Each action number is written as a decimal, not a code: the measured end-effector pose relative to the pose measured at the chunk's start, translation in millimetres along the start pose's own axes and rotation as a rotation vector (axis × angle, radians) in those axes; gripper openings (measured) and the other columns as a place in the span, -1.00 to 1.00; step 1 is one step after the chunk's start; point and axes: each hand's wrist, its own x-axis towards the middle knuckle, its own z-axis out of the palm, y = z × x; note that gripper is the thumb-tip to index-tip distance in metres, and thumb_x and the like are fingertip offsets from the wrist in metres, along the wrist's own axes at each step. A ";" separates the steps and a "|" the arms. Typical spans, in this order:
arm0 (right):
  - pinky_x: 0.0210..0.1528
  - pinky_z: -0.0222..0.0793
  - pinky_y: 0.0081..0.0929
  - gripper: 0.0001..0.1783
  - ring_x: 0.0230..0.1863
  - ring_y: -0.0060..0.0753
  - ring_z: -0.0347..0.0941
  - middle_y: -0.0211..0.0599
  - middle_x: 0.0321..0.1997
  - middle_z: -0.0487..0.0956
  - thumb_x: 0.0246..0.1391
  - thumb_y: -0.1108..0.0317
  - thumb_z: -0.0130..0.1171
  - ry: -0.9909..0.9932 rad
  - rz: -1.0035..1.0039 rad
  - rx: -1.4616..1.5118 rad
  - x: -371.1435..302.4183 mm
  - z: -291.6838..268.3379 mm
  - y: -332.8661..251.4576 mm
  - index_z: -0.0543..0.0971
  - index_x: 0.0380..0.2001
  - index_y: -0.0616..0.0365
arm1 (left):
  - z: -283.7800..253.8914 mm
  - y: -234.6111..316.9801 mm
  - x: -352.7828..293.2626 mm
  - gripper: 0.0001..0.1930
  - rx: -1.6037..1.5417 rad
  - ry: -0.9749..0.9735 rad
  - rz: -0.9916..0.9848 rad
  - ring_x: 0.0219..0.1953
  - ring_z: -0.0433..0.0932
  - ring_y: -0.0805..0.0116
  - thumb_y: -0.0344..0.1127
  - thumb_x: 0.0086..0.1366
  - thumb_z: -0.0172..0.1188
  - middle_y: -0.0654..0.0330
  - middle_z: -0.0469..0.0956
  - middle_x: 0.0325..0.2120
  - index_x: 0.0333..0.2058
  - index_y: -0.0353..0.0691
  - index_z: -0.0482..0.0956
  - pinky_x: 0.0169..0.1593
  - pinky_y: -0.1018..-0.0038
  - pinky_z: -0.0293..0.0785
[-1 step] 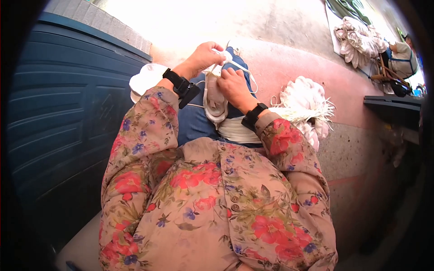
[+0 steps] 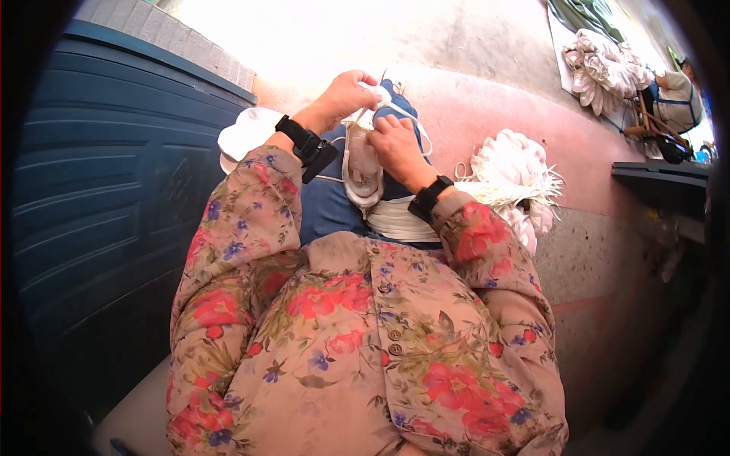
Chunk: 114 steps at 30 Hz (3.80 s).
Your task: Lacing multiple pairs of white shoes in a workshop.
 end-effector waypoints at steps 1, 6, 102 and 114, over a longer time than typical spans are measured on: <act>-0.32 0.09 -0.37 -0.93 -0.31 -0.33 0.27 -0.37 -0.45 0.36 -0.23 0.40 0.03 0.113 -0.039 0.121 3.5 -10.3 -0.1 0.50 -0.58 -0.01 | 3.1 2.6 -0.6 -0.62 -0.024 0.029 -0.009 -0.48 0.45 0.48 -0.44 -0.06 0.17 0.15 0.49 -0.52 -0.20 -0.41 0.37 -0.37 0.63 0.35; -0.43 0.21 -0.47 -0.97 -0.48 -0.36 0.35 -0.34 -0.55 0.40 -0.09 0.51 0.06 0.864 -0.085 -0.043 57.6 -169.8 34.5 0.48 -0.50 0.17 | 15.4 -9.7 6.3 -0.55 0.100 -0.020 -0.109 -0.48 0.48 0.40 -0.46 -0.14 0.24 0.06 0.49 -0.48 -0.20 -0.46 0.38 -0.37 0.55 0.41; -0.49 0.29 -0.70 -0.78 -0.53 -0.62 0.36 -0.43 -0.51 0.44 -0.17 0.53 0.17 -0.282 0.879 1.551 12.5 3.6 9.9 0.39 -0.39 0.18 | 3.2 -48.5 -78.7 -0.86 -0.049 0.284 0.014 -0.60 0.42 0.61 -0.35 0.18 0.02 0.26 0.49 -0.55 -0.35 -0.32 0.42 -0.57 0.71 0.31; -0.55 0.24 -0.75 -0.80 -0.57 -0.66 0.34 -0.45 -0.53 0.45 -0.14 0.48 0.19 -0.284 0.835 1.728 5.3 14.7 16.5 0.37 -0.43 0.11 | 11.8 -49.7 -56.2 -0.87 0.215 0.297 0.049 -0.66 0.44 0.53 -0.41 0.14 0.03 0.19 0.49 -0.60 -0.40 -0.38 0.43 -0.58 0.59 0.36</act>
